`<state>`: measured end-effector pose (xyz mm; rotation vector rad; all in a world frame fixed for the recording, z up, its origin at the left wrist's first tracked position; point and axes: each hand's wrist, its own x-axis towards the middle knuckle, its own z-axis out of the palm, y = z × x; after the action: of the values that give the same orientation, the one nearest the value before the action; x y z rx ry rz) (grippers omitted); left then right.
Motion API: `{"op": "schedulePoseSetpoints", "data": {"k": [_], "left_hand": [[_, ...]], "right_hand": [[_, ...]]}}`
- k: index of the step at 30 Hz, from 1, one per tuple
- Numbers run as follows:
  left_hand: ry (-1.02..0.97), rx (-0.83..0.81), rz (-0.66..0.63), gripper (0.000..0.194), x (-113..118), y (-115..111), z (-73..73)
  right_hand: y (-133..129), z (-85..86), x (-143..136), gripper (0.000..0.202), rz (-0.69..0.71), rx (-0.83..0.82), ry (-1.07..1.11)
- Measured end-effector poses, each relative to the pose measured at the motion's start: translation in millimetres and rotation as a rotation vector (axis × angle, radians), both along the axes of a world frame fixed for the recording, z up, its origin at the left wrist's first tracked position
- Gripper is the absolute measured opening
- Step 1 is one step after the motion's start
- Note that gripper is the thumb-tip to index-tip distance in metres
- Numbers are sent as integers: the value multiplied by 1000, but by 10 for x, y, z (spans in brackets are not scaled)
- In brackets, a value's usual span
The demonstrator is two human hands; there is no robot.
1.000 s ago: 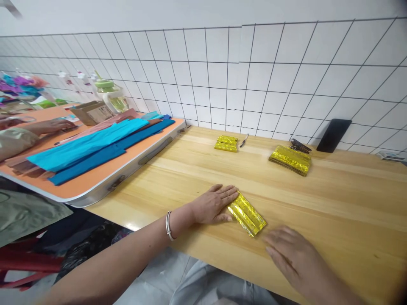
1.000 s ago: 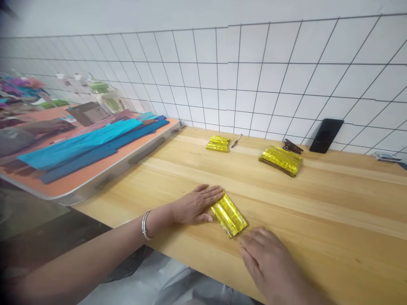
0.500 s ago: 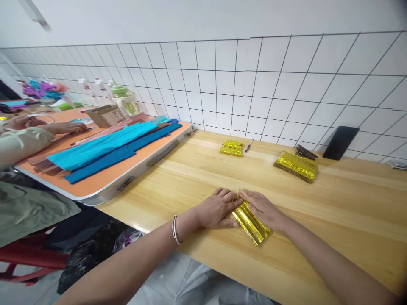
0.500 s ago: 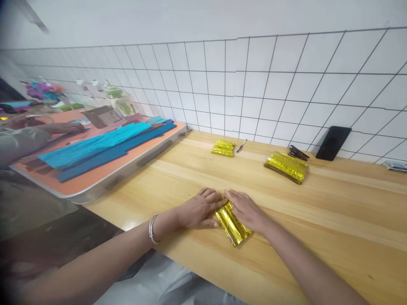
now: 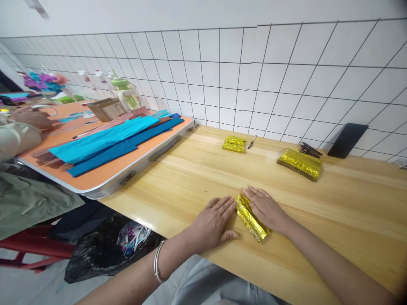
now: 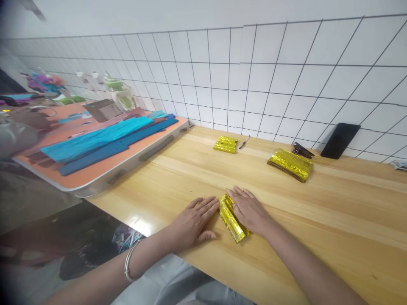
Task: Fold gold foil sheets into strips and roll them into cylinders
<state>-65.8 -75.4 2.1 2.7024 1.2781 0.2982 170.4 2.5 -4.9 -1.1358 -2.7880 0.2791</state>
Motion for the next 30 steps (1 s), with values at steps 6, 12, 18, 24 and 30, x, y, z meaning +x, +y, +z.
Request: {"op": "schedulePoseSetpoints", "data": {"k": [6,12,18,24,30], "left_hand": [[48,52,-147,58,-91,444,70],[-1,71,-107,50,48,598,70],[-29,61,-49,48,142,543,26],[5,59,-21,49,78,465,29],[19,43,-34,55,22,407,18]], "right_hand": [[5,-8,133,49,-52,32,-13],[44,67,126,49,-38,81,-42],[87,119,-18,40,39,195,-66],[78,39,94,46,40,213,-100],[52,-37,147,51,-9,206,-140]]}}
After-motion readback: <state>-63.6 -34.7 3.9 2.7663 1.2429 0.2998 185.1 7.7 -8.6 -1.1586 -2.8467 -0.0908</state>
